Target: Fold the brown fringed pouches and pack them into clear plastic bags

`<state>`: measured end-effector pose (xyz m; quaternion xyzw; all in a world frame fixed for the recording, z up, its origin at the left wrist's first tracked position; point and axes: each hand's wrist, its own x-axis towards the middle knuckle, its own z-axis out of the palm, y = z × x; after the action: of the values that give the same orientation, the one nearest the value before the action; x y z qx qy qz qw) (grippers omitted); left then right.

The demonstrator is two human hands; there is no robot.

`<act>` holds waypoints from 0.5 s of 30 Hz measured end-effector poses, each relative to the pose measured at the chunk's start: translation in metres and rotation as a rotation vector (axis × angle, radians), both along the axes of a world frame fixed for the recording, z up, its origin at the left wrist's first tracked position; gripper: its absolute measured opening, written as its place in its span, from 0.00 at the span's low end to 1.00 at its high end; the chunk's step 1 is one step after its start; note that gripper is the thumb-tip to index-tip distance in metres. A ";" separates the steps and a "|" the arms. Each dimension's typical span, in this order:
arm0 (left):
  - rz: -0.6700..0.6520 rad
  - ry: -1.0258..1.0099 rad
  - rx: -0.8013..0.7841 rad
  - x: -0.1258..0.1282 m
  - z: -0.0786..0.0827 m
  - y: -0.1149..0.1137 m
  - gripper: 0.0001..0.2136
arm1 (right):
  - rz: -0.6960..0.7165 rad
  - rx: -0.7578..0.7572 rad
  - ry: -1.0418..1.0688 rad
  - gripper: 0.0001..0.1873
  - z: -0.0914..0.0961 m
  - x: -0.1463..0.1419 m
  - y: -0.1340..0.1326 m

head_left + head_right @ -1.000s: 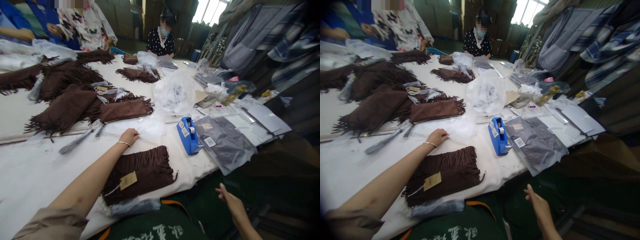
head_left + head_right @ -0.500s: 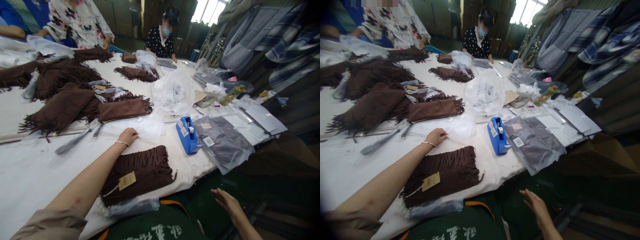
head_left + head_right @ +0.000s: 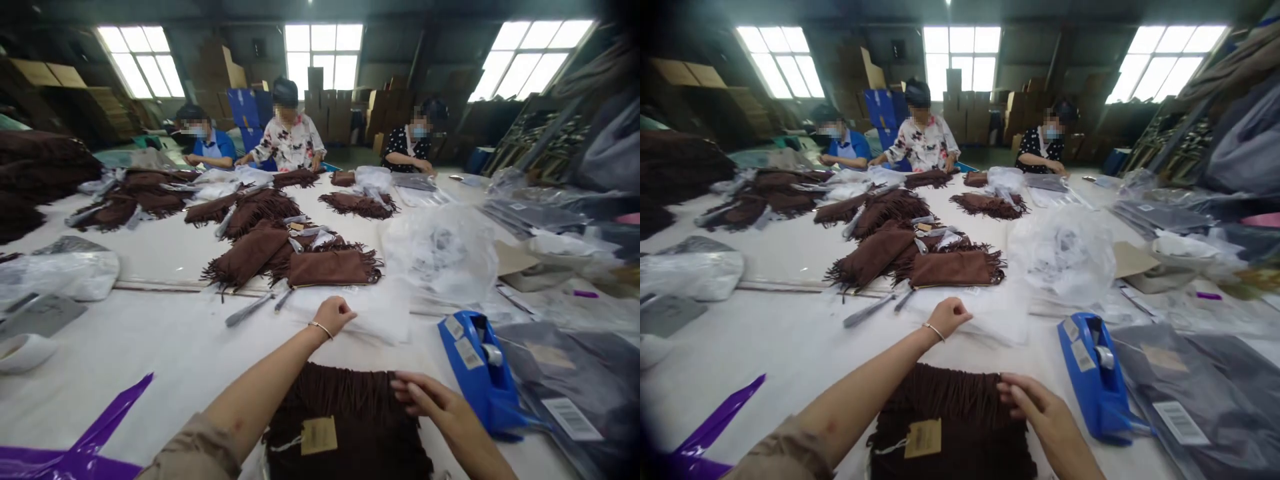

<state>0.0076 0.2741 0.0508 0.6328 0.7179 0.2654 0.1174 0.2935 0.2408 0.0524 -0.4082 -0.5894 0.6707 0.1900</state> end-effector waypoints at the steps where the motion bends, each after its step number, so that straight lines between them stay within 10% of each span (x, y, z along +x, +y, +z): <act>1: 0.008 -0.012 0.016 0.004 0.003 0.000 0.12 | 0.007 -0.031 0.021 0.29 0.006 -0.026 0.014; 7: -0.134 -0.008 0.021 0.010 0.014 0.002 0.13 | -0.301 -0.130 0.129 0.25 0.000 -0.107 0.078; 15: -0.076 0.222 -0.077 -0.057 0.009 0.057 0.23 | -0.379 -0.059 0.174 0.24 -0.011 -0.102 0.065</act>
<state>-0.0499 0.3308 0.0595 0.6799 0.7117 0.1614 0.0714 0.1915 0.3058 0.0417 -0.4574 -0.4636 0.6728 0.3509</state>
